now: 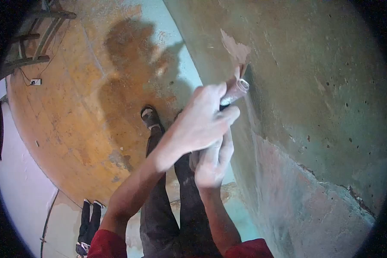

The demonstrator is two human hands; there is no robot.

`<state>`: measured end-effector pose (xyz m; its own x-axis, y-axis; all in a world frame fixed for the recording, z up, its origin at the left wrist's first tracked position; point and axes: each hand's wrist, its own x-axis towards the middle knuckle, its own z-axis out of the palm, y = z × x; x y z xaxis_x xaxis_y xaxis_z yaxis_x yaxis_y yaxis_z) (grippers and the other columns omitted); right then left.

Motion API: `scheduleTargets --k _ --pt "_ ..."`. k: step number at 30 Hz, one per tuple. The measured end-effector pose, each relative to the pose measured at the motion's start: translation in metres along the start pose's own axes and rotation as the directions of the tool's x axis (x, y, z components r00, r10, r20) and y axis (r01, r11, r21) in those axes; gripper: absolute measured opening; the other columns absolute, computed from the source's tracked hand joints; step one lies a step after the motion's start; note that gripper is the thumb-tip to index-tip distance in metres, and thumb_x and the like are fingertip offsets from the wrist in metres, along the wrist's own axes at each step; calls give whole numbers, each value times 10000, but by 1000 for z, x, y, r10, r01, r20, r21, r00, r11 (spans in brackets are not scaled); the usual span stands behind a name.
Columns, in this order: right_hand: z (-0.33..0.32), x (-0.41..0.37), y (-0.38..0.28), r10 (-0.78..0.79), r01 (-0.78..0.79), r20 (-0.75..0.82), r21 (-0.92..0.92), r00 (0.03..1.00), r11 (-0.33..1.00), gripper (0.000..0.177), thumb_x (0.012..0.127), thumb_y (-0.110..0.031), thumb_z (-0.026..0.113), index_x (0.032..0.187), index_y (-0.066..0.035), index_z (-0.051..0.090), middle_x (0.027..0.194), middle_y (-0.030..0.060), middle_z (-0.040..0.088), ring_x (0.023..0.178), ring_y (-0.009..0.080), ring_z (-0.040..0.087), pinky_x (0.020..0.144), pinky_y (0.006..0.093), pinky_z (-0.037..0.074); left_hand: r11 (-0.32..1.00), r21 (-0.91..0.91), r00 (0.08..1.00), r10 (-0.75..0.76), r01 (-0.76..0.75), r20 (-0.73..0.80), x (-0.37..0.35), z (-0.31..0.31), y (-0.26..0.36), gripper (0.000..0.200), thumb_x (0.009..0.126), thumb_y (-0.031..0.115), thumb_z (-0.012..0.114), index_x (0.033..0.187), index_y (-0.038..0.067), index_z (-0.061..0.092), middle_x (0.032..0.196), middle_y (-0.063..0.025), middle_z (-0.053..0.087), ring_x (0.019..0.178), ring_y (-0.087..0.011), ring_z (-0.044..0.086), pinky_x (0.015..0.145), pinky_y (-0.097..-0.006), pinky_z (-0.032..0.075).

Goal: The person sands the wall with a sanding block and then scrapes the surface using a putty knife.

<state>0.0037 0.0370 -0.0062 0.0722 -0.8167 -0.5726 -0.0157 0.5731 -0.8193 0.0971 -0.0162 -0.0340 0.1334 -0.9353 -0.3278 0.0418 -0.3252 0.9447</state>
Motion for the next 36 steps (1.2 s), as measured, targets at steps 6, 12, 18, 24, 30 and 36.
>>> scheduleTargets --k 6,12,18,24,30,36 --pt "11 12 19 -81 81 10 -9 997 997 364 1046 -311 398 1218 3 464 706 -43 476 529 11 410 436 202 303 998 -36 998 -53 53 -16 8 -8 -1 175 791 64 541 841 -104 554 664 -212 574 657 -215 587 635 -388 485" --pt "12 -8 15 -30 32 -50 39 998 999 368 1035 -305 408 1235 2 440 726 -23 495 518 10 406 434 203 275 1000 2 999 1 -1 50 -2 -6 -4 168 781 68 548 793 -96 517 666 -266 534 586 -320 556 603 -449 446" --pt "-17 -13 12 -33 38 -84 58 996 998 330 1022 -317 438 1152 -19 499 649 -49 475 451 1 375 386 200 250 997 -54 998 54 -55 -10 -22 21 6 180 817 42 526 887 -123 519 828 -349 567 804 -500 574 694 -441 476" --pt "-38 2 -7 -4 5 22 -34 1000 999 265 1000 -299 470 1063 -47 524 580 -37 462 376 26 340 335 220 238 993 -94 991 53 -65 -121 -19 33 14 634 834 11 530 1415 -90 296 1015 -320 624 962 -446 627 791 -480 513" --pt "-18 5 5 -78 79 17 -3 997 997 278 995 -311 494 1012 -35 512 585 -39 445 379 20 324 340 221 228 998 4 993 71 -71 -97 -9 19 0 208 808 42 536 950 -108 515 724 -277 562 710 -352 588 663 -423 486" --pt "-21 13 26 -84 81 -8 -215 996 973 417 1026 -277 444 1285 49 454 1065 79 563 939 134 538 790 289 437 1000 -13 999 -22 21 -37 4 2 -1 185 808 75 556 893 -88 539 670 -182 572 633 -212 555 636 -363 486"
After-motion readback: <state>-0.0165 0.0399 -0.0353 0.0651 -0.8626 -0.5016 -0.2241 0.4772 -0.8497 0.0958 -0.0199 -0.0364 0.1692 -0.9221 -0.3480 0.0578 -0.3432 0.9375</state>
